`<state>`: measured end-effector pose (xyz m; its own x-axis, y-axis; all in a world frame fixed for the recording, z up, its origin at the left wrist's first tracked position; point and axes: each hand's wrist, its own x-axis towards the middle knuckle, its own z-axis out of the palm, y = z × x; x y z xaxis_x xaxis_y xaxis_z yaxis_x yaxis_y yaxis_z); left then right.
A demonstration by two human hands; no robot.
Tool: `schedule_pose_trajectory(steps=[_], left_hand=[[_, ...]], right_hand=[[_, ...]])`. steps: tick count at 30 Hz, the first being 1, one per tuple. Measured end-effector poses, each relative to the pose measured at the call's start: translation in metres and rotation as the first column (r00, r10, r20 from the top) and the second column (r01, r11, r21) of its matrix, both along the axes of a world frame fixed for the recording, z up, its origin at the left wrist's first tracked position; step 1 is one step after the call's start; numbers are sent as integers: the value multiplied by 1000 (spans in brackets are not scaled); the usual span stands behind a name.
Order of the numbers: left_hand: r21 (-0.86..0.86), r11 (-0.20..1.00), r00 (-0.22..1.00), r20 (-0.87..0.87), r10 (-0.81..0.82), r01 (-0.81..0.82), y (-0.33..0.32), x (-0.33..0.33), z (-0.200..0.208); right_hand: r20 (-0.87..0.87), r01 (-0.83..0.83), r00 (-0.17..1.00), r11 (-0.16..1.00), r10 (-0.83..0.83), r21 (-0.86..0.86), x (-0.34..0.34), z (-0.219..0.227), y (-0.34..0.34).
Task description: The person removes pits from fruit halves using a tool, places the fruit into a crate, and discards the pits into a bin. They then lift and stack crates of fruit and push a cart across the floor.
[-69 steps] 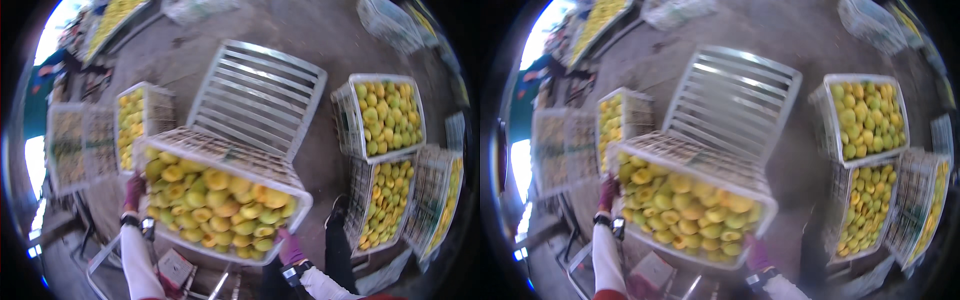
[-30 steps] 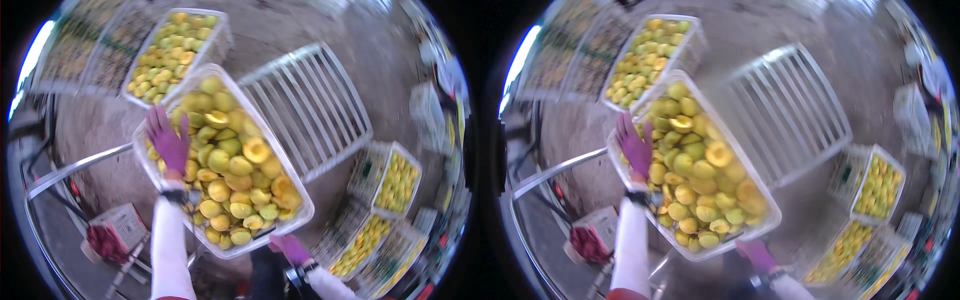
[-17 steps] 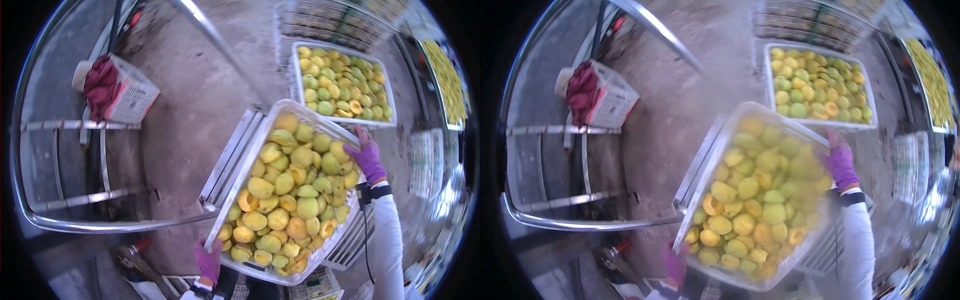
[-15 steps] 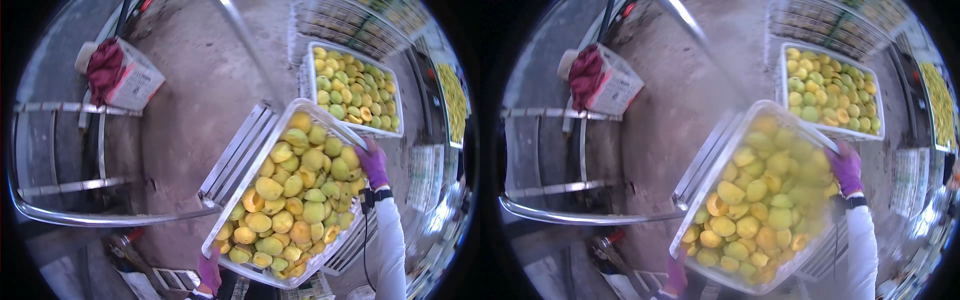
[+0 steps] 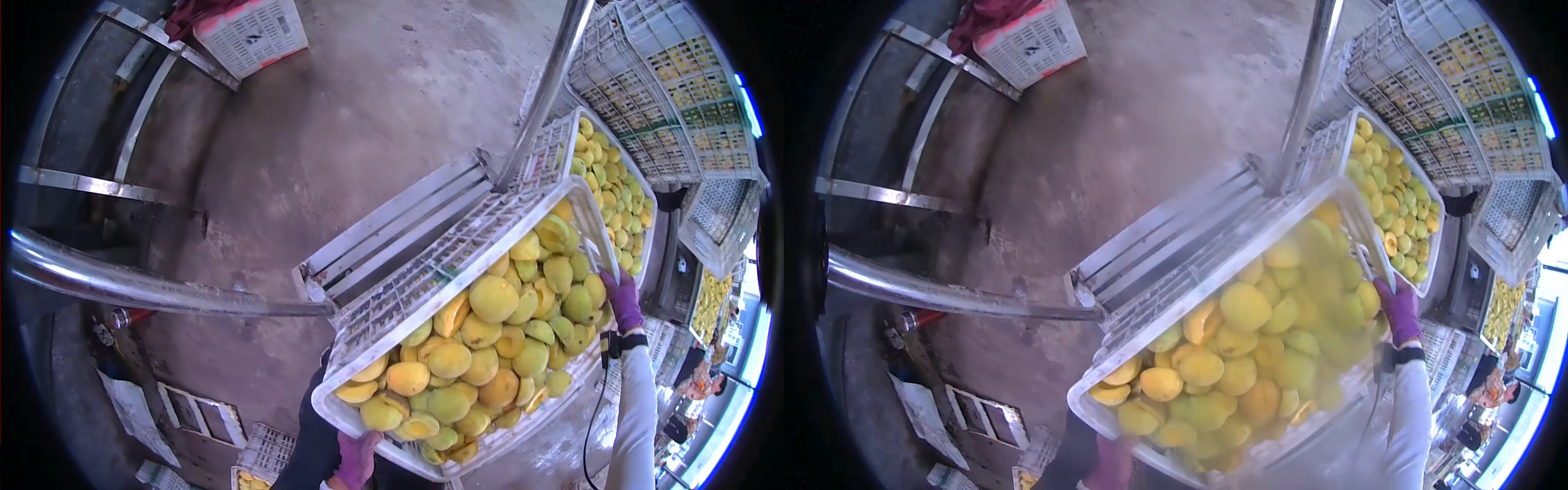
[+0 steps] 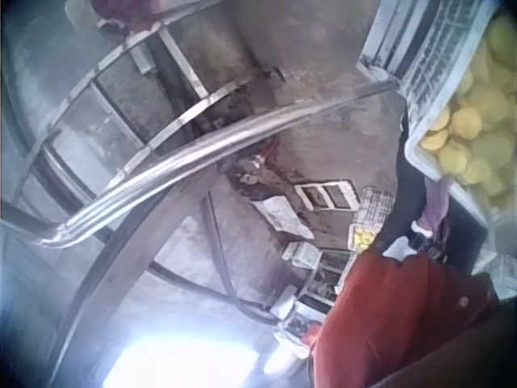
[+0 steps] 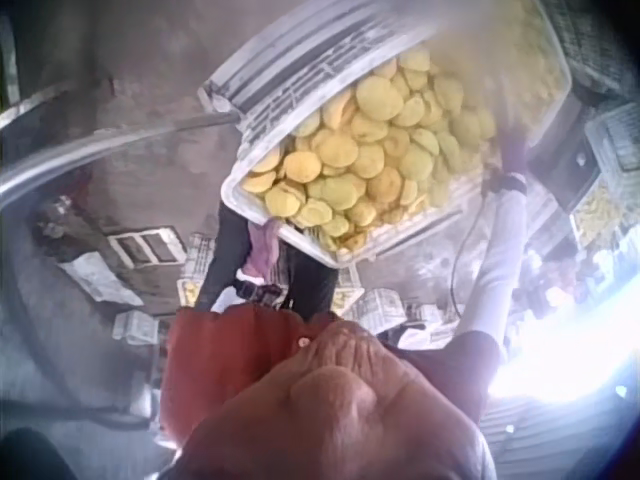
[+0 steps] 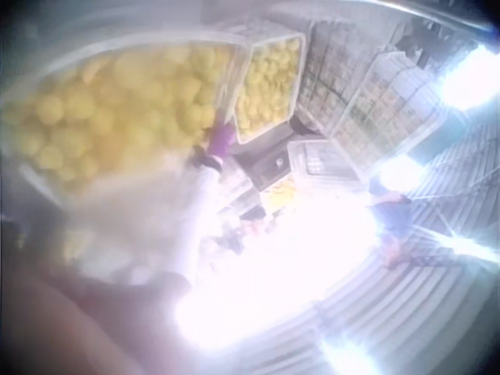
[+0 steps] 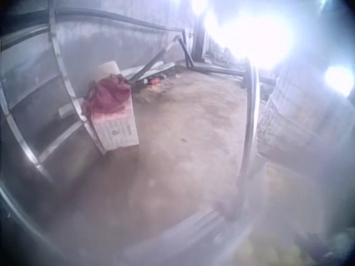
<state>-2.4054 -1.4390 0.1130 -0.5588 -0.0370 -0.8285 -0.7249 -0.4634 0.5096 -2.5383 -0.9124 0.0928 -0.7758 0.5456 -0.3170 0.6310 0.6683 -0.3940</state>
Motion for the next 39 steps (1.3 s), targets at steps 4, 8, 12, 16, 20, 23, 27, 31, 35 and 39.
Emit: schedule_pose_trajectory(steps=[4, 8, 12, 16, 20, 23, 27, 31, 35, 39], left_hand=[[-48, 997, 998, 18, -52, 53, -6, 10, -22], [-40, 996, 992, 98, -75, 80, -9, -1, -19], [-1, 996, 991, 97, -91, 91, -6, -9, -12], [-47, 986, 987, 1, -161, 161, -17, 9, -24], [-398, 844, 932, 102, -348, 358, 1, -3, -18], [-84, 923, 906, 240, -347, 376, -3, -7, -8], [53, 975, 956, 189, -223, 217, 6, -14, -3], [88, 978, 934, 289, -209, 191, -5, 23, -26], [-178, 977, 954, 293, -65, 121, 14, 34, -25], [83, 984, 935, 306, -177, 159, -17, 21, -17]], right_hand=[[-23, 40, 999, 997, -38, 69, 15, -1, -12], [160, 64, 983, 986, -88, 151, 52, 19, -12], [102, 133, 985, 990, -138, 55, 67, 15, -2], [37, 67, 997, 992, -72, 108, 60, -8, -11], [76, 58, 995, 989, -69, 134, 58, -22, 10], [58, 215, 976, 974, -210, -79, 61, -1, 11], [107, 154, 982, 987, -157, 35, 70, -15, 35], [209, 86, 973, 993, -101, 77, 47, -17, 20], [203, 66, 974, 984, -99, 164, 50, -9, 11], [239, 127, 956, 976, -168, 176, 45, 8, -29]])
